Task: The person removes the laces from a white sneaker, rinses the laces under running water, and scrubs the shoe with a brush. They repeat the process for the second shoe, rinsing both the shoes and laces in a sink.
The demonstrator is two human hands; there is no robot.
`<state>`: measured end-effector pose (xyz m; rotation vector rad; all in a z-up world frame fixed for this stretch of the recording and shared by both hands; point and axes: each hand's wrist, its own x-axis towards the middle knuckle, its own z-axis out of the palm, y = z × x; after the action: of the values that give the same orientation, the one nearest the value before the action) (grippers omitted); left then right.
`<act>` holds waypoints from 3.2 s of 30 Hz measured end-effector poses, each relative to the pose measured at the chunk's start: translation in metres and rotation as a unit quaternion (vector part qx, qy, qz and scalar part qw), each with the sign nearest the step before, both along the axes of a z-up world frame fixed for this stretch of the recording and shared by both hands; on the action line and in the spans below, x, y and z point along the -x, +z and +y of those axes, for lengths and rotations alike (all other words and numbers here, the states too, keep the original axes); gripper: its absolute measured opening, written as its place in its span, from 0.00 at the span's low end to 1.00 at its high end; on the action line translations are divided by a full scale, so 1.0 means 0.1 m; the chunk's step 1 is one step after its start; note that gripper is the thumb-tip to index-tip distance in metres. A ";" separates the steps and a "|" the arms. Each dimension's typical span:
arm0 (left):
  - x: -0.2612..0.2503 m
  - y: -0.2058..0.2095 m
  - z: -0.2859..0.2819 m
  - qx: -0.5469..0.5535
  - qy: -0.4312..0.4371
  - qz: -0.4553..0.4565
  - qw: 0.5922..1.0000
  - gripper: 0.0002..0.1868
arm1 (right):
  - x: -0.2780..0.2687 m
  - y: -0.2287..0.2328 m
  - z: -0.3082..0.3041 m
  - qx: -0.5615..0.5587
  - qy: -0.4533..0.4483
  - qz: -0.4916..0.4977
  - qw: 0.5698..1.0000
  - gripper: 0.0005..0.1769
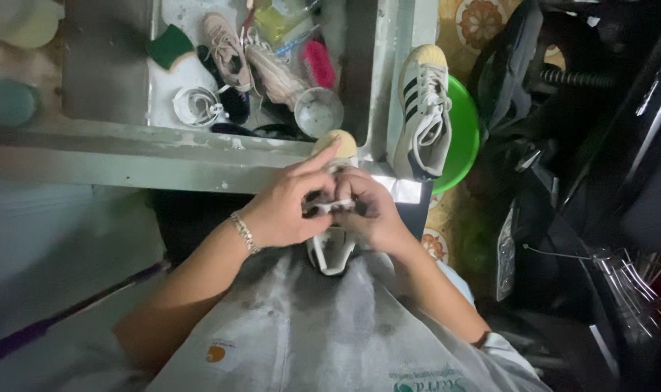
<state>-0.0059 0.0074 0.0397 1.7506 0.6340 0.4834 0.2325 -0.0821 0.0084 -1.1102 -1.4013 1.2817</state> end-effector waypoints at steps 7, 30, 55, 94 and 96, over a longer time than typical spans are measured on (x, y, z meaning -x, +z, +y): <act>0.14 0.26 0.01 0.043 -0.021 0.074 0.996 0.10 | 0.09 -0.02 -0.18 -0.092 -0.099 -0.124 0.983 0.24; -0.01 0.18 0.35 -0.025 0.065 0.118 0.991 0.07 | 0.21 0.07 -0.38 -0.043 -0.106 -0.203 0.972 0.54; 0.41 0.00 0.40 -0.009 0.074 0.230 0.970 0.08 | 0.29 -0.13 -0.41 0.013 -0.123 -0.163 0.979 0.59; 0.83 -1.35 3.73 -0.030 0.449 0.067 0.891 0.38 | 0.23 -0.24 -0.27 -0.091 -0.144 -0.194 0.966 0.45; 0.51 -0.80 3.01 0.103 0.215 -0.342 0.909 0.54 | 0.23 -0.27 -0.28 -0.096 -0.134 -0.196 0.966 0.44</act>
<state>-0.0571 0.3079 -0.0402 1.1181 0.5287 1.2238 0.2097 -0.1104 -0.0191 -1.4137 -1.5583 0.7399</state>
